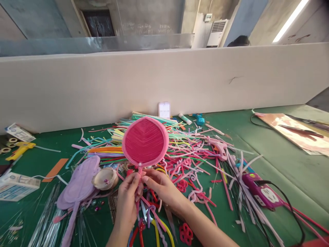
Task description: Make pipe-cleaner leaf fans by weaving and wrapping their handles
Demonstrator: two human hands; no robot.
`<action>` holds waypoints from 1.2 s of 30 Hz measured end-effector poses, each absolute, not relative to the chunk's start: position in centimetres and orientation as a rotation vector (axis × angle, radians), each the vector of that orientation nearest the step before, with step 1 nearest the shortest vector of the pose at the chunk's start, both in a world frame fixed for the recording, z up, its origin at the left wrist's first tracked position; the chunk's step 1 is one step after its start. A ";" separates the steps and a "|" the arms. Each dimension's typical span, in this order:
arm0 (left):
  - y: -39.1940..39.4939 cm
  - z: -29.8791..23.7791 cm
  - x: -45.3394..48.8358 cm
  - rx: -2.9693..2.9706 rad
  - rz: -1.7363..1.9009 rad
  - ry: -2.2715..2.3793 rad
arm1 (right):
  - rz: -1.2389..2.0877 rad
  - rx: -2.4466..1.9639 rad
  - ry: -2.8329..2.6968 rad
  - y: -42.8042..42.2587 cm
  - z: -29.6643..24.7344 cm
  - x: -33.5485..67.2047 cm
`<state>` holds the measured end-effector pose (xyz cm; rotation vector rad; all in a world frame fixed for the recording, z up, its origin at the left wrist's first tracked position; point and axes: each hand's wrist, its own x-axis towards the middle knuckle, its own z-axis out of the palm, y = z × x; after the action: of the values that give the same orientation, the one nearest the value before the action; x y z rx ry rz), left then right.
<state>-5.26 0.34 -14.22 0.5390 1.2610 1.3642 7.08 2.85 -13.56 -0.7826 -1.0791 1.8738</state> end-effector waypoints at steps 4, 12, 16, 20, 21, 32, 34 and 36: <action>0.2 -14.8 -5.1 0.578 1.344 1.285 | 1.908 -0.743 -1.043 2.6 -13.8 6.3; -0.7 -14.1 -5.3 0.877 1.114 1.298 | 1.808 -0.818 -0.889 3.5 -13.7 6.7; -1.2 -14.3 -5.4 1.032 0.953 1.283 | 1.655 -0.907 -0.894 4.3 -13.4 7.5; -1.2 -15.4 -5.2 1.060 0.973 1.258 | 1.378 -1.021 -1.083 4.2 -13.1 7.9; -1.2 -15.6 -5.1 1.068 0.973 1.242 | 1.346 -1.040 -1.104 4.1 -13.1 7.9; -1.3 -15.6 -4.4 1.029 0.937 1.131 | 1.388 -1.039 -1.063 3.7 -13.0 7.5; -1.2 -15.7 -4.5 1.023 0.938 1.139 | 1.398 -1.033 -1.066 3.7 -13.2 7.6; -1.1 -15.8 -4.6 1.020 0.935 1.142 | 1.406 -1.027 -1.066 3.8 -13.5 7.6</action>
<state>-4.61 -1.13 -15.81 1.0204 1.1422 0.9346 7.64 3.78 -13.49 -1.0273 -1.0660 1.4058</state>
